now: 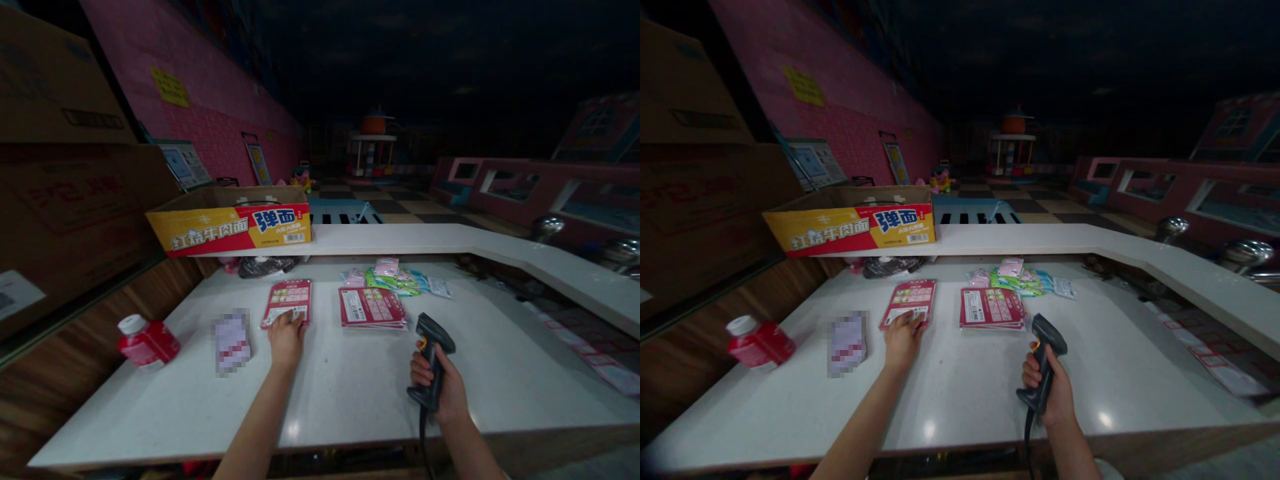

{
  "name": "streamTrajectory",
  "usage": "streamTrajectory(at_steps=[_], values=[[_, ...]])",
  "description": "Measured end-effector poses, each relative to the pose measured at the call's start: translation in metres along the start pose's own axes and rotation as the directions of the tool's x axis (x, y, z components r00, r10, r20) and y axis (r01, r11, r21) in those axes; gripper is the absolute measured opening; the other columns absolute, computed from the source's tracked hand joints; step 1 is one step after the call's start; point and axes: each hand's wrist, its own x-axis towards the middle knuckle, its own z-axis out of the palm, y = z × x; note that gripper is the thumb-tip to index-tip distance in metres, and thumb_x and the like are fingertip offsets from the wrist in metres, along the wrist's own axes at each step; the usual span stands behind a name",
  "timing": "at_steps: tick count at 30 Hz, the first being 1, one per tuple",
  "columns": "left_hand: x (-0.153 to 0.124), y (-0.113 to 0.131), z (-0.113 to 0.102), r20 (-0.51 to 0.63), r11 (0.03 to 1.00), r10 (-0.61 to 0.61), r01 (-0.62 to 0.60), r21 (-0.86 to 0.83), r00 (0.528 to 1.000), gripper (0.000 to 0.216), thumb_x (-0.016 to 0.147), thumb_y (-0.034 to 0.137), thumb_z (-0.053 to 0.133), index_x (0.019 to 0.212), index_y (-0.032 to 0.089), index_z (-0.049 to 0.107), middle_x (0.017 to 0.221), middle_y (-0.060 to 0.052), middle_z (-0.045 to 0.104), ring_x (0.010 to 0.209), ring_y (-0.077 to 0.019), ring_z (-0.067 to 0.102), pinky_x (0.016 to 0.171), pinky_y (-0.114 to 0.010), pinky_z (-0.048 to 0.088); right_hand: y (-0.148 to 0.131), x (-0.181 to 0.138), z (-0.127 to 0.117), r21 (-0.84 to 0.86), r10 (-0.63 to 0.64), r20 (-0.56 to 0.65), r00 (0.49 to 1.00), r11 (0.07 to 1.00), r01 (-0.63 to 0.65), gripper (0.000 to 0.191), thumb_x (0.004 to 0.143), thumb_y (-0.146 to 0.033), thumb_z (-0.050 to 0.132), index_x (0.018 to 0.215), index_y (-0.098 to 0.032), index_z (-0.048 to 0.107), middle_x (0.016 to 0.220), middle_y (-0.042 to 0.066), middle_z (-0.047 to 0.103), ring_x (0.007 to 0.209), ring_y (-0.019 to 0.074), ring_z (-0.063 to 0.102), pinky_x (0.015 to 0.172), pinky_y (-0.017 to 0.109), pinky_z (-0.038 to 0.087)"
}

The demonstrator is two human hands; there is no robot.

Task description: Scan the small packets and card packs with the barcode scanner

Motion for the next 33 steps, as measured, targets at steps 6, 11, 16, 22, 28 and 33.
streamTrajectory(at_steps=[6,11,16,22,28,33], values=[[0.001,0.0,0.003,-0.019,0.999,0.02,-0.019,0.042,1.0,0.035,0.092,0.031,0.052,0.123,0.028,0.066,0.131,-0.012,0.059,0.119,-0.0311,0.052,0.099,-0.046,0.042,0.0,0.001,0.0,0.025,-0.003,-0.001,1.0,1.0,0.003,0.024,0.075,-0.028,0.076,0.085,-0.017,0.057,0.057,-0.007,0.045,0.042,0.003,0.041,0.038,0.012,0.035],[0.0,0.0,0.0,-0.123,0.998,0.063,-0.063,0.002,0.99,0.036,0.091,0.027,0.049,0.123,0.019,0.066,0.129,-0.015,0.059,0.12,-0.0312,0.051,0.1,-0.045,0.042,0.001,0.004,0.0,-0.012,-0.026,0.021,0.999,1.0,0.026,0.024,0.077,-0.031,0.075,0.087,-0.017,0.058,0.056,-0.008,0.044,0.042,0.0029,0.039,0.038,0.012,0.033],[0.003,0.021,-0.001,-0.117,0.961,0.109,-0.134,-0.241,0.987,0.032,0.089,0.021,0.047,0.113,0.015,0.068,0.109,-0.013,0.068,0.102,-0.0248,0.061,0.093,-0.037,0.046,0.002,0.006,0.001,-0.057,-0.028,0.026,0.999,0.998,0.03,0.024,0.078,-0.033,0.074,0.085,-0.018,0.057,0.055,-0.008,0.044,0.042,0.0031,0.037,0.038,0.012,0.031],[0.027,0.083,0.004,0.109,0.893,-0.026,0.072,-0.445,0.994,0.028,0.087,0.037,0.054,0.094,0.014,0.068,0.085,-0.01,0.072,0.081,-0.0206,0.068,0.072,-0.028,0.047,0.004,0.007,0.005,-0.1,-0.061,0.01,0.998,0.993,0.061,0.031,0.072,-0.038,0.079,0.082,-0.019,0.057,0.055,-0.008,0.042,0.041,0.0033,0.035,0.037,0.013,0.03],[0.044,0.111,0.008,0.17,0.923,-0.123,0.176,-0.343,0.978,0.045,0.067,0.047,0.076,0.096,0.014,0.064,0.095,-0.013,0.071,0.09,-0.024,0.068,0.069,-0.027,0.045,0.006,0.008,0.007,-0.11,-0.092,0.009,0.996,0.99,0.092,0.036,0.069,-0.041,0.081,0.086,-0.018,0.059,0.054,-0.009,0.042,0.04,0.0027,0.034,0.037,0.012,0.027],[0.052,0.102,0.011,0.179,0.906,-0.139,0.198,-0.375,0.974,0.029,0.071,0.034,0.074,0.091,0.015,0.064,0.09,-0.009,0.072,0.09,-0.021,0.068,0.072,-0.025,0.046,0.006,0.009,0.008,-0.153,-0.097,0.011,0.995,0.983,0.098,0.038,0.067,-0.044,0.081,0.084,-0.019,0.058,0.053,-0.009,0.042,0.04,0.0035,0.036,0.037,0.013,0.027]])
